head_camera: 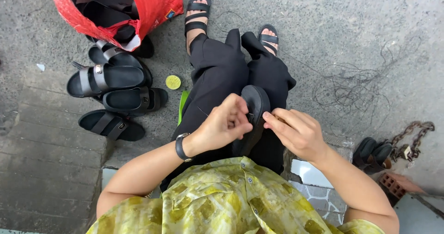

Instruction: Hand-stitching the sole of a black sandal to repair it using a needle and thread.

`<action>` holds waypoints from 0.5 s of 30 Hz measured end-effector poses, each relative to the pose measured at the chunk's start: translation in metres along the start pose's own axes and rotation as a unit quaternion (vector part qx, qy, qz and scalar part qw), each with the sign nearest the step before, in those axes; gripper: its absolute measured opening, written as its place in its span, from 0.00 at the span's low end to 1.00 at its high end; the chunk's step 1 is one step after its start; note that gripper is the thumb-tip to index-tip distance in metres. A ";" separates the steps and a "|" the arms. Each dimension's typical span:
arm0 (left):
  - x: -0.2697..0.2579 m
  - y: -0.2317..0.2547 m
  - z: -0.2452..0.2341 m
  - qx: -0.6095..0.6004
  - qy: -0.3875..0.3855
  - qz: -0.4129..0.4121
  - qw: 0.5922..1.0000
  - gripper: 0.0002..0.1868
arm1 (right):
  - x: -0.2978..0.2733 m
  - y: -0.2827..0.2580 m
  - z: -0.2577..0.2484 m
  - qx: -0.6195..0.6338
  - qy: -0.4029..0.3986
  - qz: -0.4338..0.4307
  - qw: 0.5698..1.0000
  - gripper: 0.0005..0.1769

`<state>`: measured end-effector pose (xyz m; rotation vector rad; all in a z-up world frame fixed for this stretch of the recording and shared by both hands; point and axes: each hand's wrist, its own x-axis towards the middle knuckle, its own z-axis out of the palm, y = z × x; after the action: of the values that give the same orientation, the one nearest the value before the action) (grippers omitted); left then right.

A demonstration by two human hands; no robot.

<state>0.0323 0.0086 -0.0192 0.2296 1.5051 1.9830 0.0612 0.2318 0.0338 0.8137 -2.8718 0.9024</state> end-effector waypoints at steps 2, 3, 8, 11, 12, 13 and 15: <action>-0.001 0.014 0.003 0.046 0.007 0.000 0.999 0.11 | 0.001 -0.003 -0.013 -0.086 -0.056 -0.013 0.995 0.18; 0.001 0.017 0.006 0.048 0.005 -0.001 0.999 0.11 | 0.005 -0.006 -0.020 -0.086 -0.054 -0.011 0.995 0.18; 0.009 0.030 0.020 0.506 -0.002 0.178 0.844 0.18 | -0.012 0.003 -0.069 -0.352 -0.168 -0.007 0.921 0.36; 0.006 0.030 0.018 0.488 -0.015 0.264 0.832 0.15 | -0.003 -0.010 -0.063 -0.256 -0.197 -0.033 0.946 0.28; 0.008 0.027 0.020 0.489 -0.019 0.265 0.831 0.15 | -0.006 -0.010 -0.053 -0.257 -0.195 -0.029 0.946 0.28; 0.011 0.026 0.021 0.470 0.037 0.344 0.812 0.05 | -0.008 -0.010 -0.043 -0.159 -0.152 -0.005 0.975 0.25; 0.012 0.023 0.021 0.447 0.091 0.419 0.785 0.07 | -0.013 -0.005 -0.024 -0.058 -0.104 0.019 0.993 0.23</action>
<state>0.0249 0.0291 0.0063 1.3320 2.7245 1.6668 0.0718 0.2471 0.0543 0.8934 -3.0931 0.6823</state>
